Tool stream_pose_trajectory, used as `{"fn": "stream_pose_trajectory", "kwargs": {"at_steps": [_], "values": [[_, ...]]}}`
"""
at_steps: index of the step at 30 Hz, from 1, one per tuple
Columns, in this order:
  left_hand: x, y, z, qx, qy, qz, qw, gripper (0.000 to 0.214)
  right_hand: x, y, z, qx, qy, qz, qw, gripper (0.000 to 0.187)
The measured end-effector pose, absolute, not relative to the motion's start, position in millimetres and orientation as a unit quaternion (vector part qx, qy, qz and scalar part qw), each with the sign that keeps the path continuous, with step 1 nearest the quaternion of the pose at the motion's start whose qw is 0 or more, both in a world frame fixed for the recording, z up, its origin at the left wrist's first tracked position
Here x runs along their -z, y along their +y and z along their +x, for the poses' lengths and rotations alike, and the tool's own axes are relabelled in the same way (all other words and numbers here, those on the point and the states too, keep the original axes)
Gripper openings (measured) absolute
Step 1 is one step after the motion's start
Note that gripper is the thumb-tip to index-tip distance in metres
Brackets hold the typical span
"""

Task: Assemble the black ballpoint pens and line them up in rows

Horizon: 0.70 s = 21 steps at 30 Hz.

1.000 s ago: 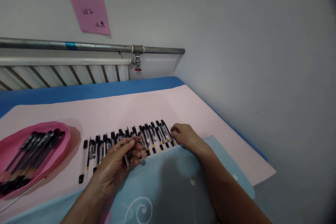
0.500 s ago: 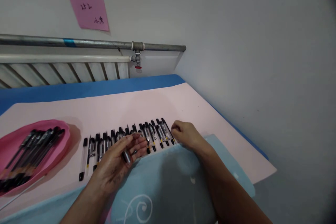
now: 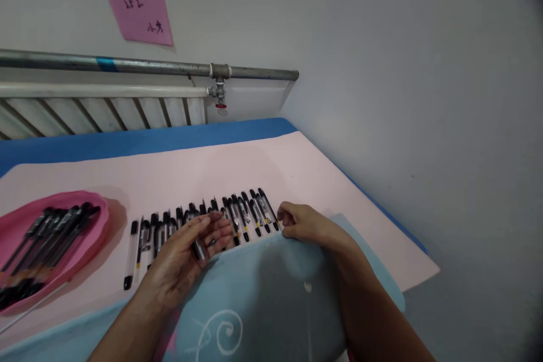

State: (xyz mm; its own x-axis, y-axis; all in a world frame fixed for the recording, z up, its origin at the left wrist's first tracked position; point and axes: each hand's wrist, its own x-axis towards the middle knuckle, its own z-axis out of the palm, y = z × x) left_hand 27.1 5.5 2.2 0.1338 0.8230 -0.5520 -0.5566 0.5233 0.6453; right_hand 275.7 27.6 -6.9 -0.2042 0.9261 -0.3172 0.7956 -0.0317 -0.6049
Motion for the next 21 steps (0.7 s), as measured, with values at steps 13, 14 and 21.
{"fn": "stream_pose_trajectory", "kwargs": {"at_steps": [13,14,21], "values": [[-0.8,3.9,29.1,-0.468,0.446,0.143,0.750,0.018,-1.2,28.3,261.5,-0.381,-0.668,-0.599,0.224,0.010],[-0.3,3.5,30.2,-0.467,0.437,0.136,0.756,0.018,-2.9,26.3,254.5,-0.385,-0.671,-0.585,0.245,0.010],[1.6,0.1,41.6,-0.489,0.411,0.089,0.764,0.017,2.0,4.5,195.5,-0.252,-0.837,-0.400,0.276,0.019]]}}
